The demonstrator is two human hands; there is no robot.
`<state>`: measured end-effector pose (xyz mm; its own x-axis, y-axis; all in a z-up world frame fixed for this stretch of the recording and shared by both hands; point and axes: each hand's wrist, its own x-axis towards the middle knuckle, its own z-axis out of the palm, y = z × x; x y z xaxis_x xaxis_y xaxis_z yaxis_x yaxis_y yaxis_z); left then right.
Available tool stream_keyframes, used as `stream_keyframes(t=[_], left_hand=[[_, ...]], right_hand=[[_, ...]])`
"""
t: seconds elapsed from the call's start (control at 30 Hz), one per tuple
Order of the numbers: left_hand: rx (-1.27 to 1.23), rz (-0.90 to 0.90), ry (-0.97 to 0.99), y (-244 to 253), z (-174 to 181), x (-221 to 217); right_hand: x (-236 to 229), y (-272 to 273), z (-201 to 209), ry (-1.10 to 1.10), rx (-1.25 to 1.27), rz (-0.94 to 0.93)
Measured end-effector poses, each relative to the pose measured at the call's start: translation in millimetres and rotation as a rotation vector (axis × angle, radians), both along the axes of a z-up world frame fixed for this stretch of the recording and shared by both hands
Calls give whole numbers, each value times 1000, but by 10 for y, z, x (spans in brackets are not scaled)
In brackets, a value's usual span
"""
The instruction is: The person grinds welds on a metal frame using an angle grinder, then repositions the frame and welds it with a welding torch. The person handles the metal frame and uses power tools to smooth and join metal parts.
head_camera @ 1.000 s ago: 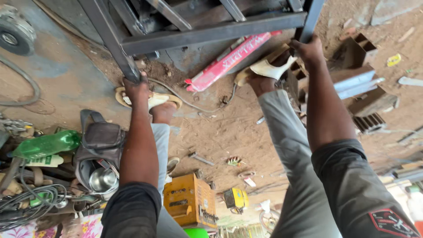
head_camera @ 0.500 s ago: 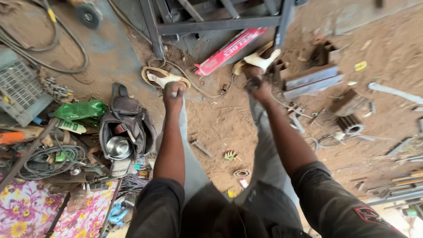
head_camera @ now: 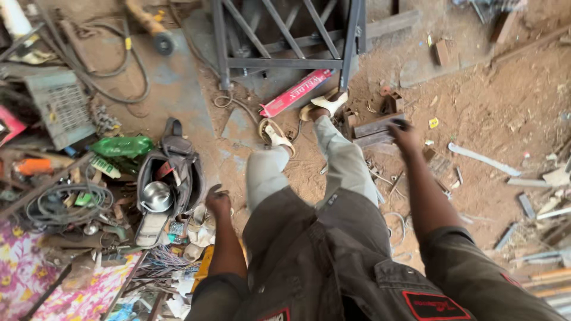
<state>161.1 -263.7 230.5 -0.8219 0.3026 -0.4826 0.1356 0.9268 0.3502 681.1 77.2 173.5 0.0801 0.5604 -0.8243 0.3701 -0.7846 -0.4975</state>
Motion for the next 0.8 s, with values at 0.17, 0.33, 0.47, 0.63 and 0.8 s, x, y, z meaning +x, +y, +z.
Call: stream_keyframes(t=[0.17,0.33,0.47,0.63,0.8], left_hand=[[54,-135,-18,-391,143,93],[52,-65,-134,-584,80,-96],[20,123,-277,-749,171,-262],[115,-41,-102,-622,288,-301],[-3,123,-330,-265,399,-34]], right_hand=[[276,-504,878,-94,49,24],[240,-1330,1293,-75,-38,-2],[210,-2157,1544,-134,-94,-40],[219,-2591,1844,-162,-107,-147],[413,-2461,2047,-344,-212,-191]])
